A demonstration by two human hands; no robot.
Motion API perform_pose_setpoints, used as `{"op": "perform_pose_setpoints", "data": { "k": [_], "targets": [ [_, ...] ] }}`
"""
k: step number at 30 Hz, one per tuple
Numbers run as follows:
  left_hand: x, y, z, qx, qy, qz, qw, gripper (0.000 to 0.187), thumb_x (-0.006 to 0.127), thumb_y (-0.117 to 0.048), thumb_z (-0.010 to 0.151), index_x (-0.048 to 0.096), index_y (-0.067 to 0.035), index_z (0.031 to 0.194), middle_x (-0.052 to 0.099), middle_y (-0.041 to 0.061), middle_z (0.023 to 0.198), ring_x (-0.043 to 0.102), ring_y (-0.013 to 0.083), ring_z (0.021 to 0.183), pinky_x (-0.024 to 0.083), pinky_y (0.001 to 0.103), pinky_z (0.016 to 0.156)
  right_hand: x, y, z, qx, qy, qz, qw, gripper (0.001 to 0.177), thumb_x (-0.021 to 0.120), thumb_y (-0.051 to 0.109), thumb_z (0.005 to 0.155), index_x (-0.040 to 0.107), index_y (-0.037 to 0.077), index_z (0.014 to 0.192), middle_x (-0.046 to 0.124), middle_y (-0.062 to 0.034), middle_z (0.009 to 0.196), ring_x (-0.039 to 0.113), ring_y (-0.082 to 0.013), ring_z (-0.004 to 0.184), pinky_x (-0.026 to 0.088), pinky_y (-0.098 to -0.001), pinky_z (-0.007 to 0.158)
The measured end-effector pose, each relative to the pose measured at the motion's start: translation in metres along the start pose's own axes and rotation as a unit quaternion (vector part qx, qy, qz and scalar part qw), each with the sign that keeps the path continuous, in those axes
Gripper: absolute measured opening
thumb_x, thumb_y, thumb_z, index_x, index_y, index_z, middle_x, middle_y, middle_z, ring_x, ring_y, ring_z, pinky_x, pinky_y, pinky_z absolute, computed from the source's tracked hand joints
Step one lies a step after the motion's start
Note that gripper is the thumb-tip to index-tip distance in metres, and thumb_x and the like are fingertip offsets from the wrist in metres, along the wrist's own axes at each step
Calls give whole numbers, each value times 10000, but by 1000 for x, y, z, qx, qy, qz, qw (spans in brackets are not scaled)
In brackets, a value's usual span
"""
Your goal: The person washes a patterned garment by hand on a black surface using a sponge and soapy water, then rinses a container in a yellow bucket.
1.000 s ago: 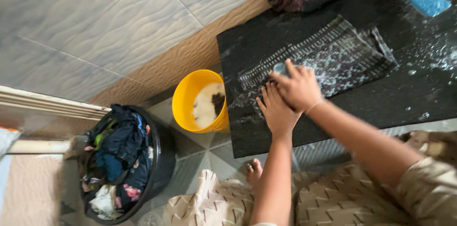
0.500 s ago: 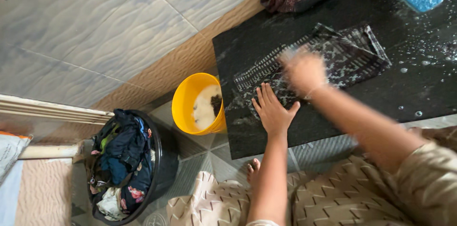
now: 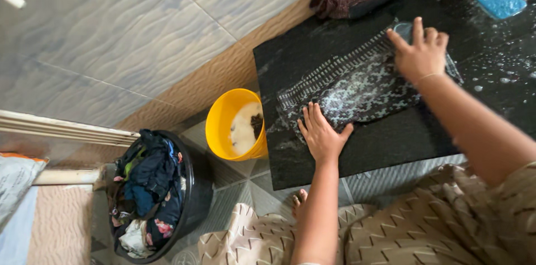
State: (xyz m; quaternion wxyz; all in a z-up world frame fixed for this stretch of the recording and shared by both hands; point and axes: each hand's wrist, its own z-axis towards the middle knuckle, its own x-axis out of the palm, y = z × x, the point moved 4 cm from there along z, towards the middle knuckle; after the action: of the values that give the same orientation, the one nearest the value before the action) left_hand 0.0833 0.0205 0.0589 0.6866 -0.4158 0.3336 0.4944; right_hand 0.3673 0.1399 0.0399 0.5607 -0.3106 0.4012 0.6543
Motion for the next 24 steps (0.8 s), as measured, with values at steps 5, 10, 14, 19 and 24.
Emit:
{"op": "perform_pose_setpoints", "data": {
  "k": [5, 10, 14, 19, 24],
  "targets": [
    [-1, -2, 2, 7, -5, -1, 1000, 1132, 829, -605, 681, 368, 42, 1487, 427, 197, 1573, 342, 373, 1503, 221, 590, 1216, -16, 106, -35, -37, 57, -73, 995, 560, 659, 285, 914, 605, 431, 1452, 480, -279, 1551, 582, -441, 1162, 430, -577, 986],
    [0, -2, 2, 10, -8, 14, 1000, 1132, 803, -638, 679, 374, 27, 1488, 432, 184, 1578, 341, 360, 1519, 221, 581, 1229, -54, 157, -60, -83, 53, 94, 991, 568, 685, 292, 833, 631, 418, 1385, 519, -244, 1507, 608, -405, 1140, 467, -542, 980],
    [4, 1, 3, 7, 15, 25, 1000, 1152, 782, -664, 706, 354, 41, 1511, 412, 195, 1593, 332, 359, 1516, 212, 575, 1225, -29, 75, -27, -9, 51, 36, 998, 628, 724, 358, 829, 617, 427, 1444, 505, -205, 1561, 531, -416, 1291, 398, -622, 1052],
    [5, 2, 3, 6, 27, 30, 999, 1158, 763, -673, 712, 355, 42, 1526, 407, 187, 1604, 316, 353, 1529, 208, 567, 1233, -4, 18, 6, 74, 4, -85, 994, 576, 715, 376, 901, 593, 429, 1461, 445, -267, 1612, 486, -481, 1348, 386, -602, 1100],
    [8, 3, 8, 4, 46, 35, 998, 1182, 773, -661, 693, 326, 59, 1518, 386, 196, 1590, 307, 370, 1510, 196, 583, 1209, -26, 112, -20, 31, 233, 20, 972, 636, 666, 439, 912, 517, 358, 1525, 502, -241, 1512, 628, -401, 1123, 516, -486, 906]
  ]
}}
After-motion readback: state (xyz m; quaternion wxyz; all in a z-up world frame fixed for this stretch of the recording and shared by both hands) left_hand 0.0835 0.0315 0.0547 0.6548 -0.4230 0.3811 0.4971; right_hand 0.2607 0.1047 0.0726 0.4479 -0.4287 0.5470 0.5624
